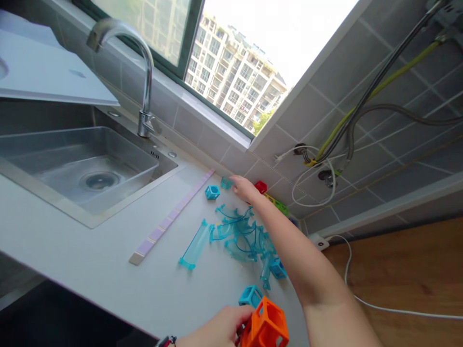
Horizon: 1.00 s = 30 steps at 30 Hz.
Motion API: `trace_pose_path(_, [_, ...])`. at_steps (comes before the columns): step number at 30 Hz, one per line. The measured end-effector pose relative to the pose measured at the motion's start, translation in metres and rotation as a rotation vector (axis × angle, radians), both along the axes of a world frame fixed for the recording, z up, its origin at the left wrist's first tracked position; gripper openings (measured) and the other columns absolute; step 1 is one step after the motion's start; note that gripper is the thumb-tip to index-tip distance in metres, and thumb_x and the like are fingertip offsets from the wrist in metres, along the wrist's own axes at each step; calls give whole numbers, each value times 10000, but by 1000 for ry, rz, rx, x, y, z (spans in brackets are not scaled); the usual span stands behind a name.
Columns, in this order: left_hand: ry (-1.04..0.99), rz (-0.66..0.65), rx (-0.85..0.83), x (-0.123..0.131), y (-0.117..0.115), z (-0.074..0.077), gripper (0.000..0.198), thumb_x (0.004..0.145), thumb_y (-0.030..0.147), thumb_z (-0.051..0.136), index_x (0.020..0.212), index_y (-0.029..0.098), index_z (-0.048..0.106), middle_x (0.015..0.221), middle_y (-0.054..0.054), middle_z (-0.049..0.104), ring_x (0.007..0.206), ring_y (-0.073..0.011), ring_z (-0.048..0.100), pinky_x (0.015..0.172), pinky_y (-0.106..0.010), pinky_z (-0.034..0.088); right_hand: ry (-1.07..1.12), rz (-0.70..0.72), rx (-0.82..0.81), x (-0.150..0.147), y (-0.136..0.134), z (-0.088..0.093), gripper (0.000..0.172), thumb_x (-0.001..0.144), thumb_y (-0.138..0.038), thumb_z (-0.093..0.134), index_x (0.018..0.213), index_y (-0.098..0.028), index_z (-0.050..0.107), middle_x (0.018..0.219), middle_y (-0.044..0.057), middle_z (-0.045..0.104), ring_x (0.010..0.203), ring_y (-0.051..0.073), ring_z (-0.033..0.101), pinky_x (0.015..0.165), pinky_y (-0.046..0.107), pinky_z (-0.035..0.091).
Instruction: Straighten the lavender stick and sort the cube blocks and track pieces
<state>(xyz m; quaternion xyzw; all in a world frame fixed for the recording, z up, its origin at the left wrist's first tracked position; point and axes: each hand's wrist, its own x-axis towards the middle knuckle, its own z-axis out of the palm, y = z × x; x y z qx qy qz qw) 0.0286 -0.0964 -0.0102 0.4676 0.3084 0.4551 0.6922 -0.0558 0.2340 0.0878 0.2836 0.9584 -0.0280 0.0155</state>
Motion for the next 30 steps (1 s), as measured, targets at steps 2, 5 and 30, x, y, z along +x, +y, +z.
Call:
trace_pose_path(2, [-36,86,-24,-10,-2,16,433,720,374,811,1074,162,676,881,15,631,752,-129,491,688,-215,403,-40,36,-35,16,-14,30,398,939,-224,623,1334,-199,662,1360,91,677,1255,253,633,1104,343,461])
trace_pose_path(5, [-58,211,-9,-20,0,30,335,777,312,749,1054,144,664,914,5,641,797,-144,515,716,-225,410,-239,105,-280,42,-50,80,425,904,-478,680,1222,-199,721,1171,78,761,1014,242,721,895,300,552])
trace_pose_path(30, [11,333,-72,10,-1,7,323,867,346,581,1122,160,650,967,-74,717,777,-166,629,690,-258,472,-75,-73,169,69,5,120,553,803,-260,783,1333,-189,641,1198,80,748,1012,223,724,936,315,553])
